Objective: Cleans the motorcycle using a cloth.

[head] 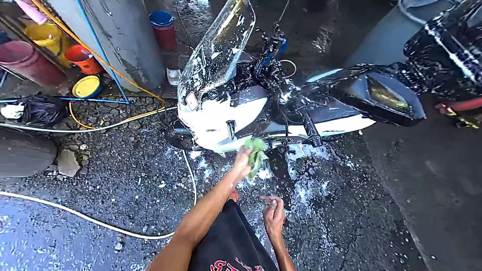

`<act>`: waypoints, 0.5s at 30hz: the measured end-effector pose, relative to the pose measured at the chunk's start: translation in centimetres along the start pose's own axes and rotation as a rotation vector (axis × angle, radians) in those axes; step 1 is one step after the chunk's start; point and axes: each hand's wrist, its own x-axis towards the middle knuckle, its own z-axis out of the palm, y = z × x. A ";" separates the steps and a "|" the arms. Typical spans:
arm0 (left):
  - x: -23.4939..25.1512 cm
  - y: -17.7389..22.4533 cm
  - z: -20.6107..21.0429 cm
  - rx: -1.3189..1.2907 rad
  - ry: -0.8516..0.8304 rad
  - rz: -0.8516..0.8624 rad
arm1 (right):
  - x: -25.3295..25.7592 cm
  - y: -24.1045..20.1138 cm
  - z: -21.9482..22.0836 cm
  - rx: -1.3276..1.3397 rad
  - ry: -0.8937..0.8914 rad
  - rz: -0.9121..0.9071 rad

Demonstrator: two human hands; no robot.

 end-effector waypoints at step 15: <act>9.7 2.4 -16.4 1.416 0.358 0.893 | -3.5 4.8 2.6 -0.082 0.031 0.050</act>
